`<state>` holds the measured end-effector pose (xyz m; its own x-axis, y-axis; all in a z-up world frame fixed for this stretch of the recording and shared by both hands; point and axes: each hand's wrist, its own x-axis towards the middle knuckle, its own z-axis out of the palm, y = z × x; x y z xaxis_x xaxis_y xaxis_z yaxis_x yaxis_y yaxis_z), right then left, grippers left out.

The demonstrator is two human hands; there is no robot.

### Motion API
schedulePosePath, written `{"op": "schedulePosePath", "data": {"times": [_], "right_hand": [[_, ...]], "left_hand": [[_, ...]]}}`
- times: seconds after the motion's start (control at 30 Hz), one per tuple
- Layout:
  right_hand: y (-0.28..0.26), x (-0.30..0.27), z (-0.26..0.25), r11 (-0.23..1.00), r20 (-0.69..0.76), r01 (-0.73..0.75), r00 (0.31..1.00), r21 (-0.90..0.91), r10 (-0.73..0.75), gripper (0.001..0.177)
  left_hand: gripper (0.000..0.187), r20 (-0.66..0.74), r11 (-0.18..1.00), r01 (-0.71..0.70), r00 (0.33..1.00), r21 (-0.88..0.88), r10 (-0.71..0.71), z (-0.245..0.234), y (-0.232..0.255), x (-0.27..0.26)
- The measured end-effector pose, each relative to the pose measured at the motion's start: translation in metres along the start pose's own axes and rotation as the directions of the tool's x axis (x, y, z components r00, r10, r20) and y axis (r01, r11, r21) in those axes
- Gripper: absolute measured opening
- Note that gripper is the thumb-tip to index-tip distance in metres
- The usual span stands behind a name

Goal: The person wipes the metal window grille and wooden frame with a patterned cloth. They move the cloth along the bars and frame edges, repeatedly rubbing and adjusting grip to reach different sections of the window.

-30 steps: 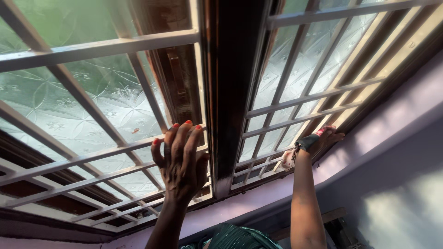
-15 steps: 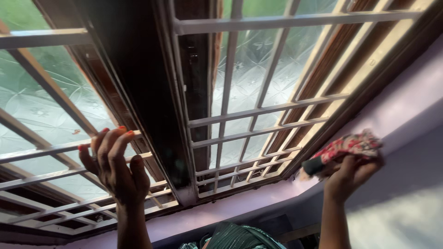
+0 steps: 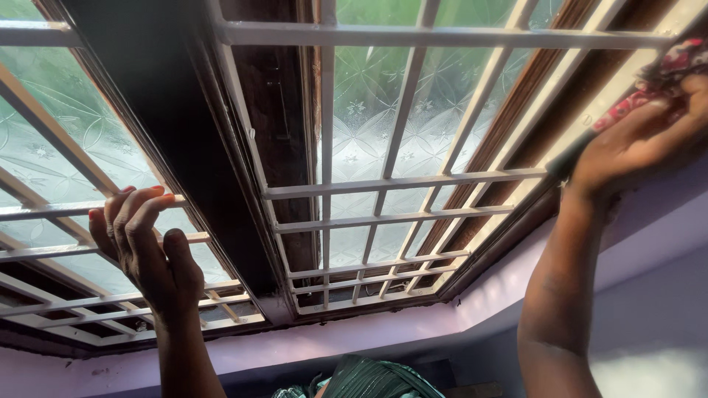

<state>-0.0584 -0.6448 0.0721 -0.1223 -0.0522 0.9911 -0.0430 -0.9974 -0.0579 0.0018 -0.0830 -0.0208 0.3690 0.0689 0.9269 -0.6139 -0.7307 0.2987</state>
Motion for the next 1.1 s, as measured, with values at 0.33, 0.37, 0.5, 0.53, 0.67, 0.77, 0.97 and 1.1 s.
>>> {"op": "schedulePosePath", "data": {"times": [0.33,0.37,0.5,0.53,0.67,0.77,0.97,1.1], "right_hand": [[-0.008,-0.164,-0.020,0.981,0.351,-0.079,0.926,-0.177,0.138,0.074],[-0.010,-0.188,-0.022,0.979,0.364,-0.113,0.916,-0.169,0.169,0.076],[-0.015,-0.295,-0.036,0.961,0.426,-0.210,0.864,-0.179,0.268,0.081],[-0.020,-0.322,-0.040,0.967,0.427,-0.183,0.871,-0.179,0.244,0.080],[-0.029,-0.402,-0.064,0.931,0.503,-0.349,0.790,-0.102,0.351,0.083],[-0.043,-0.449,-0.087,0.858,0.595,-0.482,0.643,-0.176,0.482,0.082],[-0.104,-0.485,-0.127,0.665,0.649,-0.638,0.324,-0.387,0.688,0.086],[-0.116,-0.485,-0.134,0.685,0.619,-0.691,0.438,-0.231,0.652,0.077]], "left_hand": [[0.043,-0.053,0.999,-0.033,0.998,0.021,0.034,0.015,-0.006,-0.002],[0.042,-0.054,0.999,-0.033,0.998,0.023,0.034,0.015,-0.006,-0.002],[0.042,-0.051,0.999,-0.033,0.998,0.019,0.034,0.015,-0.003,-0.001],[0.043,-0.049,0.999,-0.033,0.998,0.014,0.034,0.015,-0.002,-0.001],[0.046,-0.031,1.000,-0.013,0.999,0.018,0.013,0.012,0.000,-0.002],[0.048,-0.023,1.000,-0.002,1.000,-0.010,0.001,0.011,0.000,-0.002],[0.049,-0.003,1.000,0.019,1.000,-0.023,-0.019,0.006,0.002,-0.001],[0.049,0.011,0.999,0.013,1.000,-0.031,-0.013,0.004,0.004,0.000]]}}
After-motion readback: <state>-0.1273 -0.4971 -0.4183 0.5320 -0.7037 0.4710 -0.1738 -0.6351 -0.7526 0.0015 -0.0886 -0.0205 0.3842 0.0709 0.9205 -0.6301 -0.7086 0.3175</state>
